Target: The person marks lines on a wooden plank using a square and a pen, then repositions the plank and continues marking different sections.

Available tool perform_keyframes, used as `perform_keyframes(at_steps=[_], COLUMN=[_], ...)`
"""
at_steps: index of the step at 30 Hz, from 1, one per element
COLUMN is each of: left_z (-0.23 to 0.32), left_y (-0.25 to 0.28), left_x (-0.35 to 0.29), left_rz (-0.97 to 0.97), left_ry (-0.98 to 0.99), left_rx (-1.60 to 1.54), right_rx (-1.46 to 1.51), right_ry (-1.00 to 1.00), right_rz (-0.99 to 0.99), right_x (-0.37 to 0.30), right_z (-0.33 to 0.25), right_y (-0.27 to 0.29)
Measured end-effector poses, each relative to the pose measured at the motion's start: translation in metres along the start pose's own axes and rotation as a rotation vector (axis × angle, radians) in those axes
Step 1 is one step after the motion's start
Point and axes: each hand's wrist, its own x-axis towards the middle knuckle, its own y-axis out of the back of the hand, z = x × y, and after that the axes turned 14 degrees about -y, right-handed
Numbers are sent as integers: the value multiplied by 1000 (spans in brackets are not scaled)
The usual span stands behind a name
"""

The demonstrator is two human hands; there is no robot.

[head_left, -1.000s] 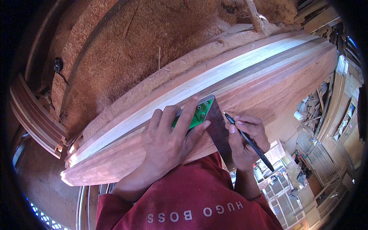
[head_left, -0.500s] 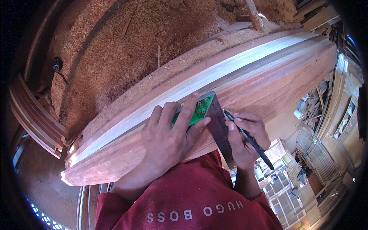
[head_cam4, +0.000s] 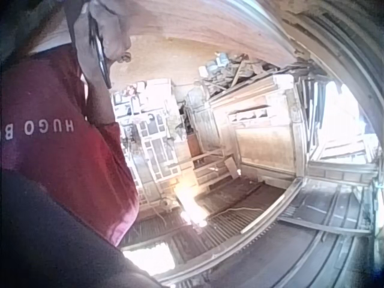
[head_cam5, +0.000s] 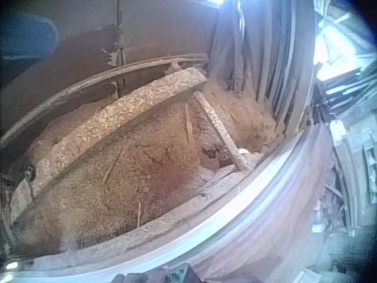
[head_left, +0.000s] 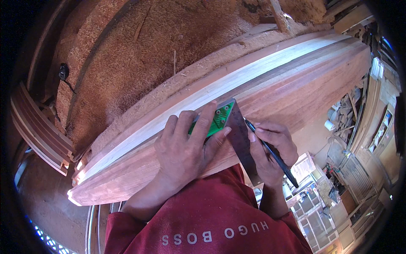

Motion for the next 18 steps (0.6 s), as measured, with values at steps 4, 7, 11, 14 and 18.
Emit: perform_keyframes(at_steps=[4, 7, 11, 14, 18], left_z=[0, 0, 0, -1, 0], left_y=[0, 0, -1, 0, 3], left_x=[-1, -2, -2, 0, -1], left_rz=[6, 10, 13, 7, -9], left_ry=[6, 0, -4, -5, 7], left_rx=[-4, 4, 4, -7, -7], right_rx=[-85, -131, -220, -270, 41], right_ry=[4, -65, -74, 156, 96], right_rz=[-92, -163, -241, -255, -140], right_x=[-12, -11, 23, 61, 66], right_z=[-2, -11, -20, -22, -23], right_y=[23, 35, 24, 3, -5])
